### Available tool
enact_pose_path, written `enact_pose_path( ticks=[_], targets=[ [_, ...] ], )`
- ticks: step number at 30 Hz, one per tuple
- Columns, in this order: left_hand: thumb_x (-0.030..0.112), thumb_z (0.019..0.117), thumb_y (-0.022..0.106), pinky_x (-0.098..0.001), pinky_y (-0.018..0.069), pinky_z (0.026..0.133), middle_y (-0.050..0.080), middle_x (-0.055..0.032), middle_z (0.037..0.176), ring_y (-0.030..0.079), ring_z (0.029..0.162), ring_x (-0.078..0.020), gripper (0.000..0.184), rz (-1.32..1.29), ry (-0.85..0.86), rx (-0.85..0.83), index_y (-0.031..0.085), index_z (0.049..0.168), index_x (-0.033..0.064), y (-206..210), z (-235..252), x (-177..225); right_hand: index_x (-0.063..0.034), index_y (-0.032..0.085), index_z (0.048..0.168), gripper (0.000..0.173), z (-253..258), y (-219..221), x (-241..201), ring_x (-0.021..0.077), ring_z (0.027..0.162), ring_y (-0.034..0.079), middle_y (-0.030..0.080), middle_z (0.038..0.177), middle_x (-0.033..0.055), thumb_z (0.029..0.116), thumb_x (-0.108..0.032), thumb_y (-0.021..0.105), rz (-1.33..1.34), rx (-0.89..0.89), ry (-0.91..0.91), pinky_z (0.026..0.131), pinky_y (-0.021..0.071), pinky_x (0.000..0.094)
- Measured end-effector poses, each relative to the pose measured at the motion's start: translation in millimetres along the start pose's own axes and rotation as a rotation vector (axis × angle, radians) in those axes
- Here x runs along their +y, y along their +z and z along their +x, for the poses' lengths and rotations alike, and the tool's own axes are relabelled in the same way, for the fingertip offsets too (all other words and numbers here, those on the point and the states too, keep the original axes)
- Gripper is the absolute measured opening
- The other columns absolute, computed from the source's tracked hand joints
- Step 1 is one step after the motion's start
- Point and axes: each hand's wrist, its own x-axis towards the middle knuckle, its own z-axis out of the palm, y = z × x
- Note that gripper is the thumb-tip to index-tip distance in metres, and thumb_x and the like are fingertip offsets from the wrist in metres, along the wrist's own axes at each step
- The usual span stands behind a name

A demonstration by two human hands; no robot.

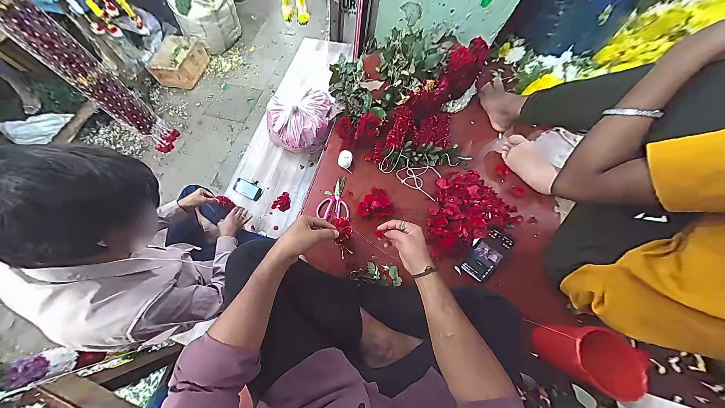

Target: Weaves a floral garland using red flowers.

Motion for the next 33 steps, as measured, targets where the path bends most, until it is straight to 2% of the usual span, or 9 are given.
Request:
enact_pose_path(
  ticks=[4, 7, 12, 15, 16, 19, 22, 27, 33],
  targets=[
    [0.018, 0.0945, 0.075, -0.0322, 0.0547, 0.082, 0.075, -0.0032, 0.094, 0.067, 0.083, -0.0083, 0.015, 0.008, 0.011, 0.030, 0.078, 0.103, 0.0063, -1, 2, -2, -0.0014, 0.075, 0.103, 0.030, 0, -1, -1, 0.0151, 0.076, 0.068, 0.074, 0.101, 0.0081, 0.0778, 0.009, 0.063, -0.049, -0.040, -0.127, 0.069, 0.0598, 0.0322],
    [0.018, 0.0960, 0.074, -0.0332, 0.0549, 0.080, 0.075, -0.0039, 0.091, 0.067, 0.082, -0.0094, 0.013, 0.004, 0.023, 0.051, 0.078, 0.100, 0.0058, 0, 1, -3, -0.0029, 0.076, 0.102, 0.021, -5, 4, -7, 0.0156, 0.079, 0.070, 0.074, 0.104, 0.0066, 0.0819, 0.003, 0.074, -0.103, -0.036, -0.197, 0.072, 0.0614, 0.0325],
    [0.020, 0.0957, 0.074, -0.0344, 0.0533, 0.074, 0.074, -0.0038, 0.087, 0.065, 0.077, -0.0102, 0.014, 0.047, 0.037, 0.068, 0.078, 0.096, 0.0071, 1, 1, -4, -0.0020, 0.077, 0.099, 0.012, -24, 19, -18, 0.0146, 0.074, 0.069, 0.074, 0.101, 0.0075, 0.0875, -0.003, 0.071, -0.026, -0.032, -0.275, 0.067, 0.0607, 0.0298],
    [0.023, 0.0960, 0.073, -0.0365, 0.0515, 0.070, 0.073, -0.0029, 0.082, 0.063, 0.072, -0.0110, 0.015, 0.089, 0.047, 0.067, 0.079, 0.093, 0.0088, 3, -1, -4, -0.0008, 0.074, 0.097, 0.013, -39, 31, -23, 0.0145, 0.067, 0.066, 0.073, 0.093, 0.0083, 0.0846, -0.001, 0.070, 0.061, 0.013, -0.245, 0.061, 0.0580, 0.0286],
    [0.023, 0.0962, 0.073, -0.0373, 0.0515, 0.069, 0.073, -0.0034, 0.082, 0.063, 0.071, -0.0117, 0.015, 0.094, 0.049, 0.060, 0.079, 0.093, 0.0086, 5, -1, -4, -0.0002, 0.071, 0.098, 0.015, -44, 35, -24, 0.0150, 0.065, 0.065, 0.072, 0.088, 0.0090, 0.0836, 0.000, 0.070, 0.104, 0.034, -0.230, 0.059, 0.0572, 0.0286],
    [0.019, 0.0963, 0.072, -0.0373, 0.0527, 0.069, 0.072, -0.0064, 0.083, 0.063, 0.071, -0.0135, 0.015, 0.085, 0.077, 0.037, 0.078, 0.094, 0.0052, 9, -3, -5, -0.0019, 0.056, 0.109, 0.032, -53, 47, -28, 0.0164, 0.064, 0.066, 0.070, 0.089, 0.0104, 0.0803, 0.005, 0.068, 0.198, 0.039, -0.182, 0.055, 0.0562, 0.0280],
    [0.019, 0.0958, 0.072, -0.0363, 0.0509, 0.066, 0.072, -0.0067, 0.082, 0.062, 0.069, -0.0136, 0.015, 0.098, 0.078, 0.028, 0.077, 0.094, 0.0050, 11, -3, -6, -0.0019, 0.048, 0.115, 0.043, -58, 57, -31, 0.0159, 0.062, 0.066, 0.071, 0.087, 0.0101, 0.0786, 0.008, 0.068, 0.225, 0.022, -0.115, 0.052, 0.0550, 0.0263],
    [0.016, 0.0953, 0.072, -0.0394, 0.0552, 0.073, 0.074, -0.0055, 0.085, 0.067, 0.076, -0.0132, 0.012, 0.103, 0.110, -0.063, 0.079, 0.095, 0.0061, 15, -3, -8, 0.0013, 0.048, 0.118, 0.049, -59, 67, -27, 0.0157, 0.056, 0.065, 0.071, 0.080, 0.0112, 0.0776, 0.009, 0.074, 0.211, 0.012, -0.019, 0.047, 0.0519, 0.0254],
    [0.017, 0.0913, 0.076, -0.0411, 0.0556, 0.074, 0.075, -0.0028, 0.087, 0.067, 0.075, -0.0124, 0.010, 0.184, 0.129, -0.149, 0.080, 0.098, 0.0106, 19, -2, -5, 0.0002, 0.049, 0.121, 0.054, -54, 68, -22, 0.0126, 0.054, 0.060, 0.068, 0.076, 0.0076, 0.0760, 0.010, 0.078, 0.084, 0.063, 0.056, 0.047, 0.0502, 0.0250]
  ],
)
